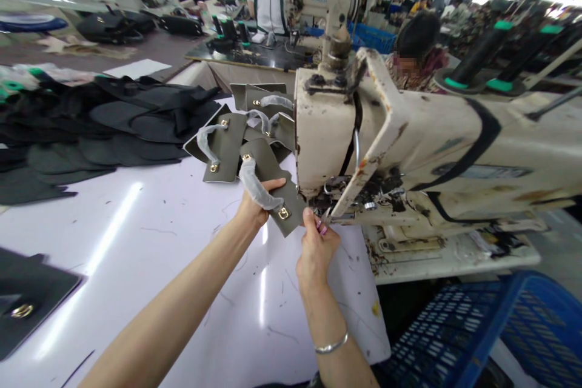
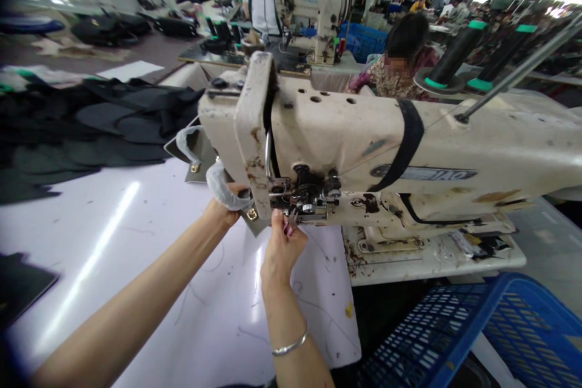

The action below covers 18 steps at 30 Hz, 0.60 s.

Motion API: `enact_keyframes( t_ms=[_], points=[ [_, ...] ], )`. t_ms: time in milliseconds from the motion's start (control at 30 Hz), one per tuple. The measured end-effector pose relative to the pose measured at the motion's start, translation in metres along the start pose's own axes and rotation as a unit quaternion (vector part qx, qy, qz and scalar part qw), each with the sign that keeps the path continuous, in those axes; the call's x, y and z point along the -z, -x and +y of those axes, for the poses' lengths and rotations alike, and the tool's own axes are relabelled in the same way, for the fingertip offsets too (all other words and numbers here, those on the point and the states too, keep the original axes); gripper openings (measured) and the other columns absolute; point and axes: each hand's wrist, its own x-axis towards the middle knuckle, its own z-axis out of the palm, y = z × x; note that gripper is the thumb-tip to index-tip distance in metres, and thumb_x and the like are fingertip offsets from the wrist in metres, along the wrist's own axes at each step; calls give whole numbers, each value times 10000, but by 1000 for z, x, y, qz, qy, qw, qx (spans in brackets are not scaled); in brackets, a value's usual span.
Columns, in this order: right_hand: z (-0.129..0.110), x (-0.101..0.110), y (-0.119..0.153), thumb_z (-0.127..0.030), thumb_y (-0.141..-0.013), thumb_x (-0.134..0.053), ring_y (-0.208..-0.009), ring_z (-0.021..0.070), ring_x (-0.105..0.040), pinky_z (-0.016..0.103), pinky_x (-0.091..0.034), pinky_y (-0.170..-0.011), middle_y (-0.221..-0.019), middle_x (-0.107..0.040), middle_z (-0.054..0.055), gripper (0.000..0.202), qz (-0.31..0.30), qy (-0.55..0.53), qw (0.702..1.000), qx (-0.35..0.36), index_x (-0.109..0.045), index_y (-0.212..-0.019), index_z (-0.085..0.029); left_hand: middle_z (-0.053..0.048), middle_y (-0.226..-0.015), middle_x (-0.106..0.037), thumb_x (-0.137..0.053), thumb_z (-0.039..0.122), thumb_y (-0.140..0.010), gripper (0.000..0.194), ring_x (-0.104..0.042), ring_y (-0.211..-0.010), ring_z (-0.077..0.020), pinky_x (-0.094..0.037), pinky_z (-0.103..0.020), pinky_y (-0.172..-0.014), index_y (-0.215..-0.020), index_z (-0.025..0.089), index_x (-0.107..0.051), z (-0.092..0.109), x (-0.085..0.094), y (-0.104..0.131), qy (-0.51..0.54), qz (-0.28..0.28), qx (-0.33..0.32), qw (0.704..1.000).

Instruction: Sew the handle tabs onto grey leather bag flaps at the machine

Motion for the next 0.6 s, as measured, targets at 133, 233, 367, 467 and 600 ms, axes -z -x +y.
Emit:
enact_keyframes(
  t_ms=[133,233,367,467,600],
  points=[
    [-3,1,-2,-581,-854,-633,-518,121,-386,250,-328,-468,-504,-405,-26,479,-5,-17,1000,-10,-546,-596,-187,-69,-806,-759,-858,105,-502,309,-688,-655,-192,-618,-303,-648,-777,94,-716,-5,7,6,9,41,-1,999],
    [-4,0,-4,-559,-832,-665,-521,115,-374,247,-325,-464,-520,-412,-26,455,-2,-39,999,-23,-545,-601,-186,-76,-840,-767,-843,101,-525,292,-688,-673,-187,-605,-292,-667,-781,81,-703,-6,8,10,14,59,-9,998],
    [-6,5,-1,-523,-823,-698,-538,103,-326,236,-300,-480,-547,-366,-44,451,-29,-54,998,-30,-490,-587,-200,-92,-860,-771,-846,100,-501,303,-680,-646,-184,-603,-298,-636,-764,94,-697,-5,4,18,21,99,-26,995],
    [-7,14,4,-484,-842,-701,-578,102,-306,228,-277,-514,-585,-333,-47,456,-66,-31,997,-18,-452,-584,-202,-76,-884,-771,-865,105,-496,343,-697,-680,-204,-613,-316,-641,-801,120,-711,-4,1,29,32,114,-41,992],
    [-4,28,6,-468,-857,-681,-605,105,-293,232,-257,-535,-601,-303,-45,476,-85,21,996,-2,-403,-573,-207,-40,-900,-766,-839,93,-581,319,-710,-726,-185,-617,-308,-714,-870,146,-712,-11,3,51,42,149,-39,987]
  ],
)
